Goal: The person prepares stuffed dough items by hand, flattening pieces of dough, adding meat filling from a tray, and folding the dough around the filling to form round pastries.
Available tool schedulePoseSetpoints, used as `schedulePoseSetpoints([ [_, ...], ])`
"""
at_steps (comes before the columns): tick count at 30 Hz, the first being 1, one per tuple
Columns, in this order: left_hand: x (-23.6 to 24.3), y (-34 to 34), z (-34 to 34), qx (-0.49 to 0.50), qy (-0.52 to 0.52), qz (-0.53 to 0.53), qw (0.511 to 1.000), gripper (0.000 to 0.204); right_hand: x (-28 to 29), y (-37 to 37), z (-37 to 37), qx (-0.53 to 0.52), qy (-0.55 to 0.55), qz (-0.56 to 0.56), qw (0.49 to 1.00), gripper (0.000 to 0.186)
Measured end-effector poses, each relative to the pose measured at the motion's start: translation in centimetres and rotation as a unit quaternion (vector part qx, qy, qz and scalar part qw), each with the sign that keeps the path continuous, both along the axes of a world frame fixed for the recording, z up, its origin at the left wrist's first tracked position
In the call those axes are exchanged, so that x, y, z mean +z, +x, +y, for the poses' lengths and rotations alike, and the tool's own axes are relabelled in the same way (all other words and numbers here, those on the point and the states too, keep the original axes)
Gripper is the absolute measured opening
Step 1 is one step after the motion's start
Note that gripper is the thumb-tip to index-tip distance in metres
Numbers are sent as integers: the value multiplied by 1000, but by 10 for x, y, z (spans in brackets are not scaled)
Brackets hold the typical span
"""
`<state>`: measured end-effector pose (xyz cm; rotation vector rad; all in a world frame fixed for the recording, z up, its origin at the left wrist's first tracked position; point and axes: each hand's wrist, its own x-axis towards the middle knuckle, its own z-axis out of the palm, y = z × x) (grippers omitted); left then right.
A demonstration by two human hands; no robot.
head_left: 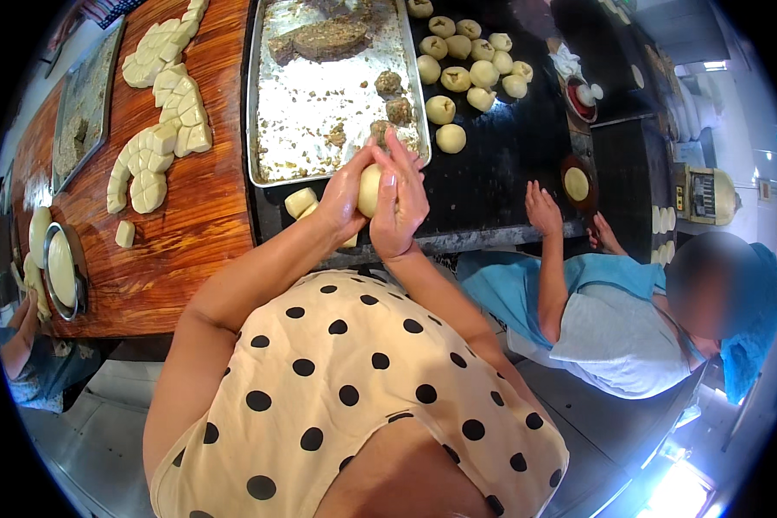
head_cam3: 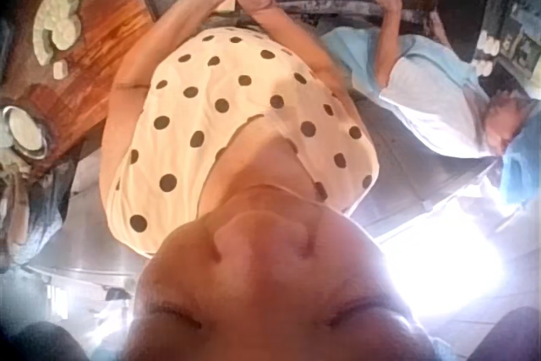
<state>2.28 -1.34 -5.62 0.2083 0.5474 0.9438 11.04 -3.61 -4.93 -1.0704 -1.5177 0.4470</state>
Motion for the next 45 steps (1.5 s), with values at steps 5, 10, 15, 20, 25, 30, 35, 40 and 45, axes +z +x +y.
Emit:
schedulePoseSetpoints([
  [5,0,-13,8,-93,18,34,995,57,9,14,0,75,2,-59,995,48],
  [10,11,-10,16,-178,-41,203,962,60,20,36,3,162,-30,-134,977,72],
  [15,2,1,25,-218,-1,44,975,69,4,38,-7,101,17,-101,990,37],
  [20,-41,16,6,-42,-73,-51,995,47,-20,37,0,26,17,-37,999,19],
  [25,-96,30,-5,13,-87,-41,995,24,-55,40,8,2,91,-40,995,10],
  [30,-98,52,8,-15,-99,-16,995,36,-62,61,14,-31,58,-36,997,9],
  [35,-68,58,34,-95,32,144,984,61,-56,106,46,-120,-229,310,915,25],
  [40,-112,-9,17,-128,105,423,891,35,-88,213,152,-293,-5,125,948,22],
  [45,-116,-54,-17,-214,272,638,688,28,-208,305,161,-436,-208,-241,841,44],
])
